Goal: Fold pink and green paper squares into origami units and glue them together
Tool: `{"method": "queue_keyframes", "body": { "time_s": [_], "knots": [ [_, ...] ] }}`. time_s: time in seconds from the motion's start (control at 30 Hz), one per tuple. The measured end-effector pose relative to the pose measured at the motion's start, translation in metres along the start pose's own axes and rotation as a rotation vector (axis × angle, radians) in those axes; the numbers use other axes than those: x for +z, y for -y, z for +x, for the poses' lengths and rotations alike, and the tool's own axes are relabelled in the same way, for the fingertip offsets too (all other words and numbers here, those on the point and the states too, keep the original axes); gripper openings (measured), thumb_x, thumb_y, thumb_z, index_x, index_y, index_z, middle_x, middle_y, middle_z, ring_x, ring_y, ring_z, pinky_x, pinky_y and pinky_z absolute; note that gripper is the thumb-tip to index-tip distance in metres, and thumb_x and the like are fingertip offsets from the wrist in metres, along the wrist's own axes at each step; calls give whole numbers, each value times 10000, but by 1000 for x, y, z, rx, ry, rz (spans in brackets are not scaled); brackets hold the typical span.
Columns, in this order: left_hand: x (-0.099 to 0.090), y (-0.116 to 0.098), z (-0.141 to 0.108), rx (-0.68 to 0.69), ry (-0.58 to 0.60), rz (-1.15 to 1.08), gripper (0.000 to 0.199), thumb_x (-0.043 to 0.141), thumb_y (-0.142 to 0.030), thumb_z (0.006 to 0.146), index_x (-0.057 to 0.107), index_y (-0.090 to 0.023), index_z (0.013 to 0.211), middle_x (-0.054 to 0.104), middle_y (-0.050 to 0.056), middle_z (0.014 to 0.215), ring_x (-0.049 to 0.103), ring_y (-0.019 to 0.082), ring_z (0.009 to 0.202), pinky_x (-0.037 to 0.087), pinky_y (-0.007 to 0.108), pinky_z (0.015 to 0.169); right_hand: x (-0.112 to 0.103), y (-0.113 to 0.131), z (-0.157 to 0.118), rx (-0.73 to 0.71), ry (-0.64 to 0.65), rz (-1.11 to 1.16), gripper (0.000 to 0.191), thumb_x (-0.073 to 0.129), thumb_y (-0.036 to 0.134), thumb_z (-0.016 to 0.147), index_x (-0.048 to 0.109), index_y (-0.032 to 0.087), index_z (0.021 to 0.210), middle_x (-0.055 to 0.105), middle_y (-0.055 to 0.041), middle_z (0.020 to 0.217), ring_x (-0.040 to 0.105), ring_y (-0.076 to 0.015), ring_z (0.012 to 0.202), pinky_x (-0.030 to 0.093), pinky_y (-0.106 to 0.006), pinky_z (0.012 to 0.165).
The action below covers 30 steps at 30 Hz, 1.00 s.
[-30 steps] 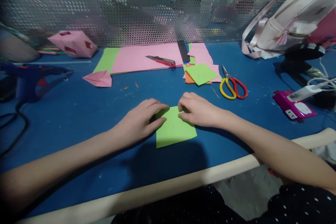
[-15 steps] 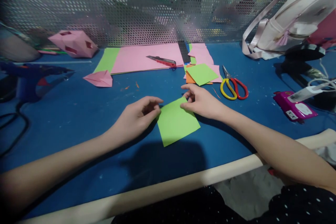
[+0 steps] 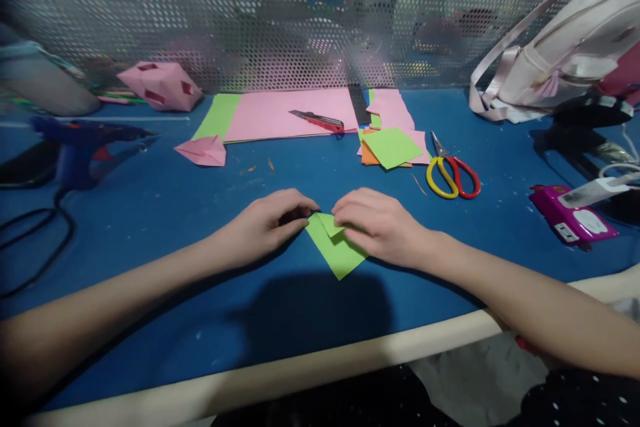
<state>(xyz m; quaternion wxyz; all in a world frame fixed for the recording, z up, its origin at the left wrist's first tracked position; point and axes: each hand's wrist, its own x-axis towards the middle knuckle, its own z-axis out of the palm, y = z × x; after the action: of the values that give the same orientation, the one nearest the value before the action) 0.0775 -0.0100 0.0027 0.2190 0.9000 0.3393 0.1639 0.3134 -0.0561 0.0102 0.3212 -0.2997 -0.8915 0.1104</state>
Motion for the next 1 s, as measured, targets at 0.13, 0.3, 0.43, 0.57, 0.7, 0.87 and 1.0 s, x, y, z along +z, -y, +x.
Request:
{"method": "queue_keyframes", "body": {
  "time_s": [0.13,0.3,0.43,0.57,0.7,0.87,1.0],
  "knots": [
    [-5,5,1,6,32,-48,209,494,-185,855,605,-179,1032,579,41,924,547,166,887,442,298,820,4,-3,-7,-155,86,-53,158,496,99,865,596,135,982,658,-122,1038,589,-186,1041,514,-349,852],
    [-9,7,4,8,85,-127,188,487,-216,862,638,-185,971,581,42,940,556,163,900,440,302,850,7,-5,-10,-237,68,-74,214,505,102,872,575,137,1071,674,-111,1046,590,-187,1078,527,-355,877],
    [-11,10,6,12,109,-156,187,495,-219,859,651,-180,955,576,38,923,558,153,879,439,286,838,6,-1,-11,-258,73,-91,207,545,90,851,596,118,1049,674,-123,1072,584,-201,1104,519,-361,908],
    [-12,12,7,4,128,-183,177,507,-210,849,657,-171,934,576,37,921,559,148,857,437,278,828,5,1,-16,-231,99,-74,186,539,104,861,609,122,1032,672,-123,1091,574,-203,1129,512,-376,923],
    [-12,13,7,1,141,-207,158,514,-214,845,660,-173,887,571,29,904,562,143,835,438,278,819,6,-1,-23,-203,117,-62,195,540,114,863,611,128,1044,661,-122,1118,552,-205,1163,498,-392,947],
    [-14,16,7,10,166,-228,154,520,-233,848,661,-182,886,559,24,910,560,138,847,436,272,820,6,-2,-25,-195,113,-34,203,540,126,866,612,146,1054,658,-113,1129,546,-200,1170,493,-394,954],
    [-16,18,8,20,201,-254,162,530,-257,846,665,-182,897,556,28,925,559,137,860,435,269,832,4,0,-24,-211,155,-45,183,542,133,866,619,141,1031,665,-110,1114,544,-204,1171,489,-388,953]
  ]
}}
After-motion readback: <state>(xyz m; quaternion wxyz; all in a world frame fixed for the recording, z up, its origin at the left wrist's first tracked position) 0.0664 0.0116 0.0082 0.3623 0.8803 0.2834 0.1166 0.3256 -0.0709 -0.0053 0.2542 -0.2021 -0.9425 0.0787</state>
